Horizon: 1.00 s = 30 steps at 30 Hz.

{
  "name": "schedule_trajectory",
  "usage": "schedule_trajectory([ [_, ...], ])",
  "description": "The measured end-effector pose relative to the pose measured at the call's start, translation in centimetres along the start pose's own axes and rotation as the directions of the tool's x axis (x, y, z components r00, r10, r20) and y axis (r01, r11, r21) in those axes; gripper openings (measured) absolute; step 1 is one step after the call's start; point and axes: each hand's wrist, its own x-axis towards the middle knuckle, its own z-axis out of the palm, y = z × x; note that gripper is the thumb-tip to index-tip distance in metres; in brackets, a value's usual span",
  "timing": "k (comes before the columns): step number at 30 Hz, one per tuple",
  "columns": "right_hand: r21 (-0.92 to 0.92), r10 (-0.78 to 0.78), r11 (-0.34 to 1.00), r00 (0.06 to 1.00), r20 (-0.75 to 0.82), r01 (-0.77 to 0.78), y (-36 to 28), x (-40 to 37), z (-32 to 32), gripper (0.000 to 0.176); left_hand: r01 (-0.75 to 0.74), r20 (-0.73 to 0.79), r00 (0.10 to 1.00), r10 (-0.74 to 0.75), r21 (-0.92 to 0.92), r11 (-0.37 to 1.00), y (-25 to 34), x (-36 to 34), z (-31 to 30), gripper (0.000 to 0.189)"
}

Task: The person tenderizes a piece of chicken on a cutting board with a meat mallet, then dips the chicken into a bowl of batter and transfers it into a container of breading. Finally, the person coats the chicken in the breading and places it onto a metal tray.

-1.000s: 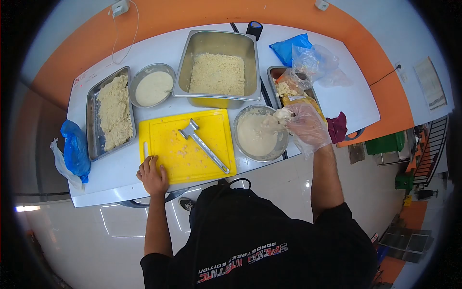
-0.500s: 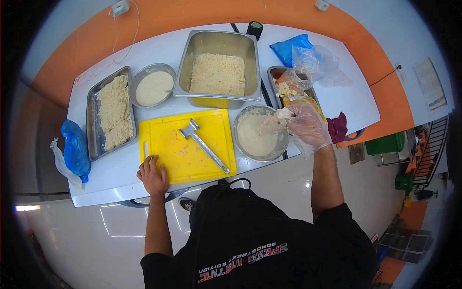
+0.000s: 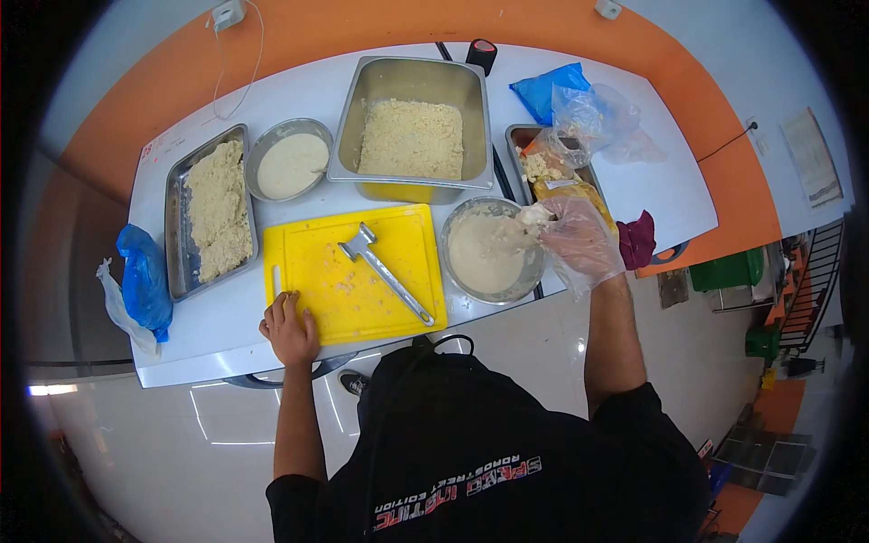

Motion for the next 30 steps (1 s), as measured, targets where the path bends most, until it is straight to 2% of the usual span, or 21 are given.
schedule_trajectory([
  [14, -0.074, 0.012, 0.997, 1.000, -0.008, -0.012, -0.5, 0.0, 0.0, 0.023, -0.001, -0.003, 1.000, 0.001, -0.008, 1.000, 0.1, 0.0, -0.1, 0.040],
  [16, -0.009, 0.018, 1.000, 1.000, 0.007, -0.018, -0.7, 0.0, 0.0, 0.023, -0.001, -0.007, 1.000, 0.001, -0.008, 1.000, 0.1, 0.0, 0.0, 0.040],
  [23, -0.047, 0.013, 0.999, 1.000, 0.002, -0.013, -0.3, 0.2, 0.1, 0.023, 0.001, 0.001, 1.000, -0.001, 0.001, 1.000, 0.1, 0.0, 0.0, 0.040],
  [26, 0.009, 0.012, 1.000, 1.000, 0.008, -0.012, -0.1, 0.2, 0.1, 0.024, -0.003, 0.000, 1.000, 0.003, 0.003, 1.000, 0.1, 0.0, -0.1, 0.040],
  [30, -0.104, 0.008, 0.995, 1.000, -0.013, -0.009, -0.7, 0.3, 0.0, 0.024, 0.014, 0.016, 1.000, -0.014, -0.004, 1.000, 0.2, 0.1, -0.2, 0.040],
])
